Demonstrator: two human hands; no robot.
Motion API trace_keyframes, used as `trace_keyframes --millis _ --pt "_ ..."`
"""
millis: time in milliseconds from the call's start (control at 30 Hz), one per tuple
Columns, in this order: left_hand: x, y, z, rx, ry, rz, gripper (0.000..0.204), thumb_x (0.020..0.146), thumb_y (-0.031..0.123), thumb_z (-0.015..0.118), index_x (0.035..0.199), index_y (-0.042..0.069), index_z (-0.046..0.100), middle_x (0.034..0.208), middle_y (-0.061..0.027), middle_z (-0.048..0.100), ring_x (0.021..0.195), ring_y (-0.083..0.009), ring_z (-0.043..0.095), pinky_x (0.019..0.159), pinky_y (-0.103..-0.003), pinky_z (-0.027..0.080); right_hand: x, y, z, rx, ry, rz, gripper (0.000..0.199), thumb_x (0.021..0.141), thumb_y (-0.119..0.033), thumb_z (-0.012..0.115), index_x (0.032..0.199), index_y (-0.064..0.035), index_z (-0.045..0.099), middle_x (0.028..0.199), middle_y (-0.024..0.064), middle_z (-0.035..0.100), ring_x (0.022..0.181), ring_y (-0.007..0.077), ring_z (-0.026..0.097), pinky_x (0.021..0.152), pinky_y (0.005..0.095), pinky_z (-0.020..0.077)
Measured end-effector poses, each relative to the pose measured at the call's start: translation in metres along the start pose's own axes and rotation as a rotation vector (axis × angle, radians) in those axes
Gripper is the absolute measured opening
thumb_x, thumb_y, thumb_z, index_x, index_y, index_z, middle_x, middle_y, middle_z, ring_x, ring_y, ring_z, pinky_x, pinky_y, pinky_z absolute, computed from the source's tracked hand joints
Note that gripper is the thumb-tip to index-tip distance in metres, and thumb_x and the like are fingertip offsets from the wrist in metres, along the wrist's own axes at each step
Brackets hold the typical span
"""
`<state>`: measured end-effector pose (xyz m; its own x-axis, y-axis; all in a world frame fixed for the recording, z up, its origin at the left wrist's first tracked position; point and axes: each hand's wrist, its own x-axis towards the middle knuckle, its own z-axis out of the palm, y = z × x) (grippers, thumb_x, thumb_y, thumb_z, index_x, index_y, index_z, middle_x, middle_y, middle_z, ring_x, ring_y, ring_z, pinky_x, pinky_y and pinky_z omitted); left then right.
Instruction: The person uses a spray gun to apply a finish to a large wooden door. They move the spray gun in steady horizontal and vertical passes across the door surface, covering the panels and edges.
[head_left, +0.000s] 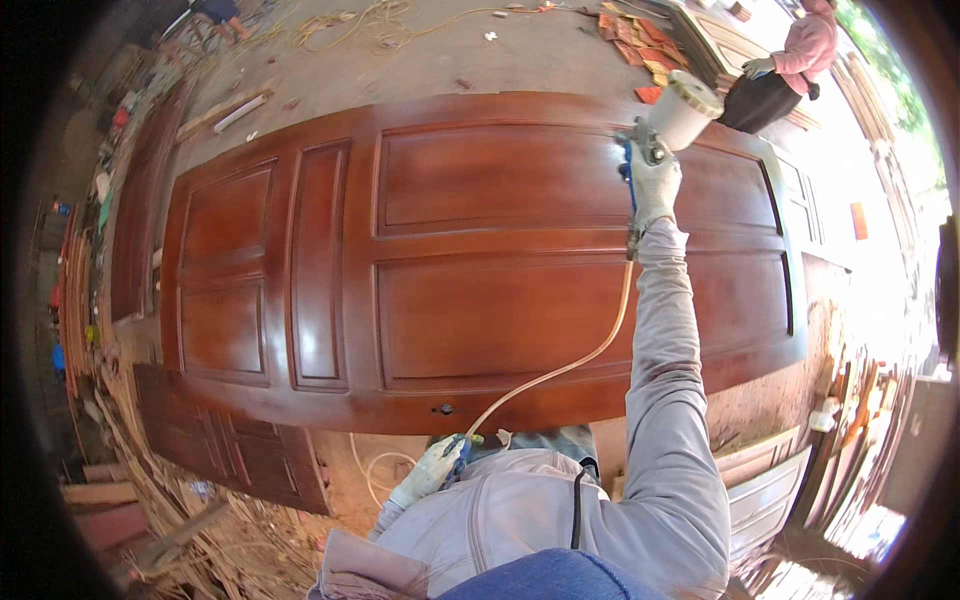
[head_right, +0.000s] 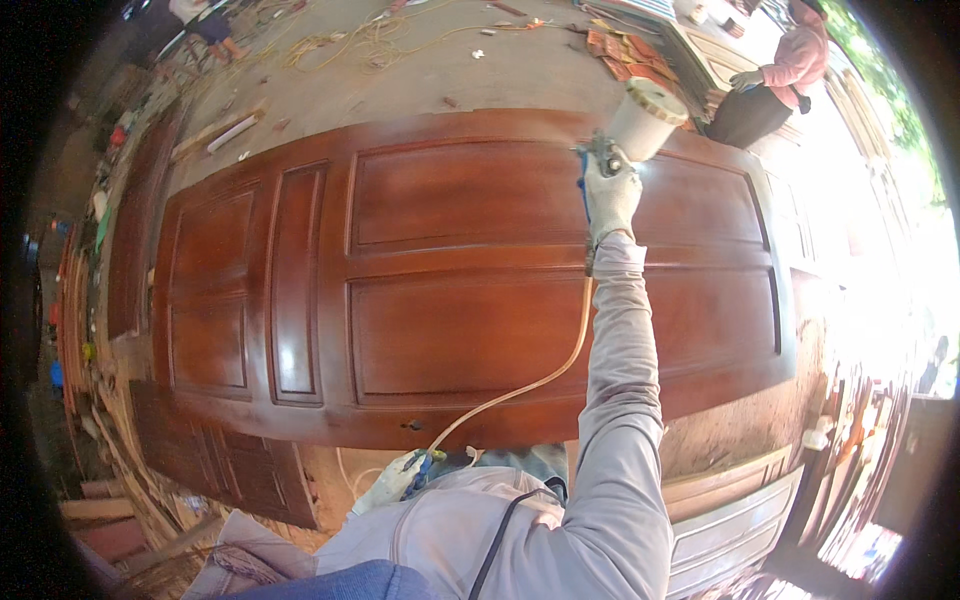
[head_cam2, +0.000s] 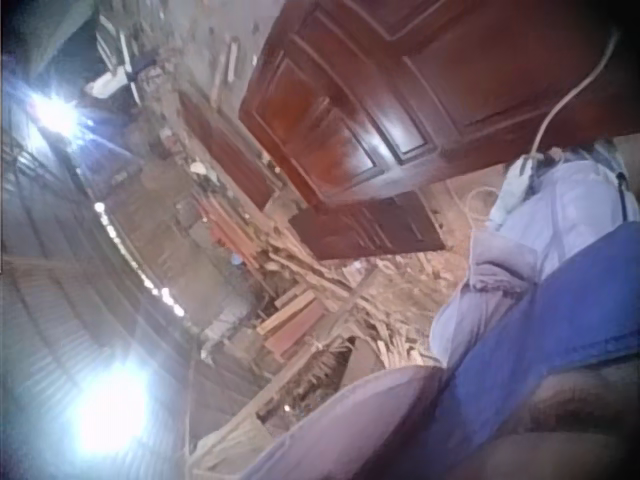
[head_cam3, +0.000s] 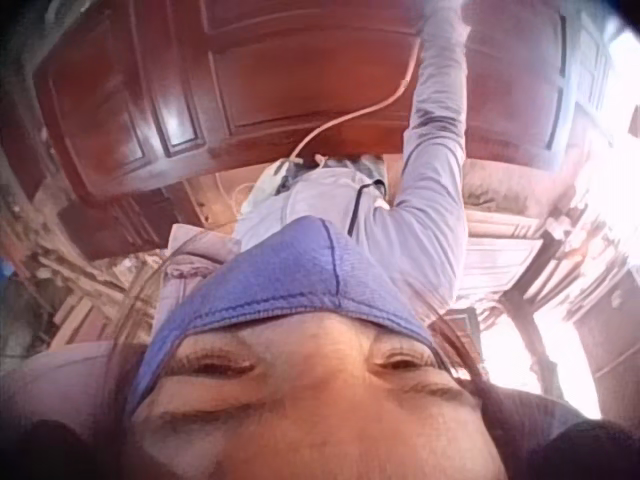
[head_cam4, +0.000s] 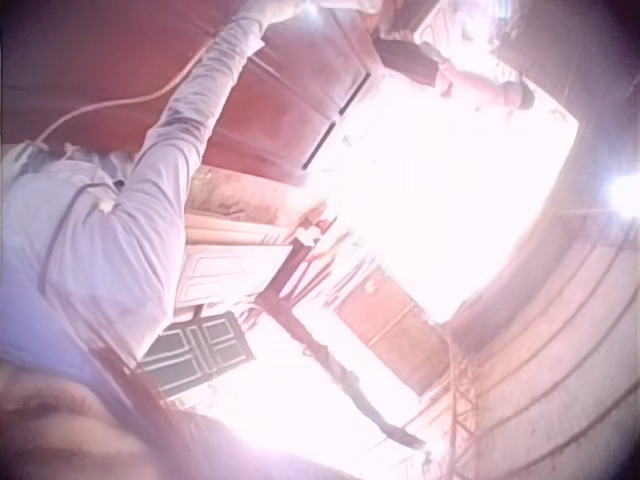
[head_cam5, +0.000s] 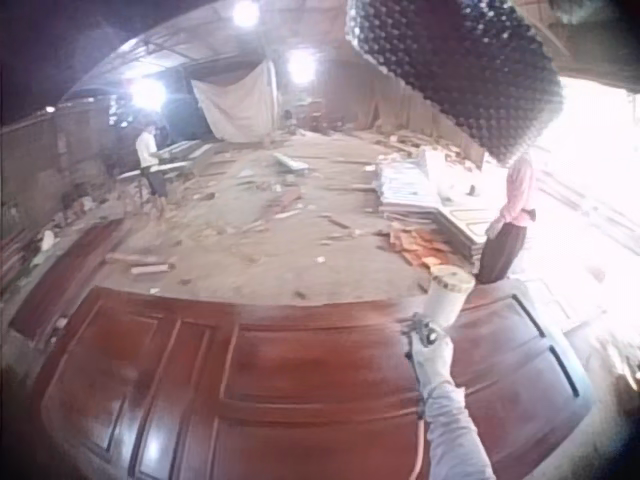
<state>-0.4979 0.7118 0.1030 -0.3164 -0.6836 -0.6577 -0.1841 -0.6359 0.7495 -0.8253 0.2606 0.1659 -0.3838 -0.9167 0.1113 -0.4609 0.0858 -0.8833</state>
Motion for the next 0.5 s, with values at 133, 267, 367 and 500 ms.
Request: trace_keyframes --millis 133,267,367,500 --pt "0.036 0.023 0.086 0.107 0.173 0.089 0.036 0.103 0.025 0.046 0.124 -0.001 0.059 0.118 -0.0200 0.063 0.109 -0.0322 0.060 0.094 -0.038 0.046 0.042 0.010 0.001 -0.272 0.104 -0.194 0.033 0.084 -0.033 0.070 0.108 -0.0113 0.072 0.098 0.0139 0.073 0.099 0.0265 0.069 0.085 0.0384 0.0521" --pt "0.055 0.031 0.153 -0.028 0.179 -0.160 0.041 0.101 0.028 0.051 0.128 -0.003 0.057 0.119 -0.0148 0.065 0.110 -0.0221 0.060 0.097 -0.032 0.044 0.076 -0.006 0.033 0.120 -0.291 -0.178 0.025 0.086 -0.019 0.072 0.106 -0.0044 0.072 0.077 0.0035 0.068 0.056 0.0113 0.063 0.049 0.0264 0.0515" --pt "0.060 0.026 0.178 -0.132 0.294 -0.155 0.041 0.101 0.028 0.052 0.127 -0.004 0.057 0.119 -0.0140 0.065 0.110 -0.0208 0.059 0.098 -0.031 0.044 0.089 -0.017 0.060 0.616 -0.518 0.047 0.024 0.085 -0.015 0.074 0.096 0.0037 0.066 0.073 0.0066 0.065 0.056 0.0153 0.063 0.047 0.0283 0.0518" --pt "0.058 0.021 0.195 -0.141 0.368 -0.058 0.042 0.102 0.030 0.047 0.125 -0.004 0.057 0.119 -0.0209 0.063 0.113 -0.0301 0.059 0.099 -0.035 0.043 0.116 -0.004 0.034 0.387 -0.351 0.023 0.023 0.083 -0.017 0.076 0.092 0.0029 0.068 0.073 0.0077 0.068 0.056 0.0151 0.066 0.047 0.0289 0.0547"
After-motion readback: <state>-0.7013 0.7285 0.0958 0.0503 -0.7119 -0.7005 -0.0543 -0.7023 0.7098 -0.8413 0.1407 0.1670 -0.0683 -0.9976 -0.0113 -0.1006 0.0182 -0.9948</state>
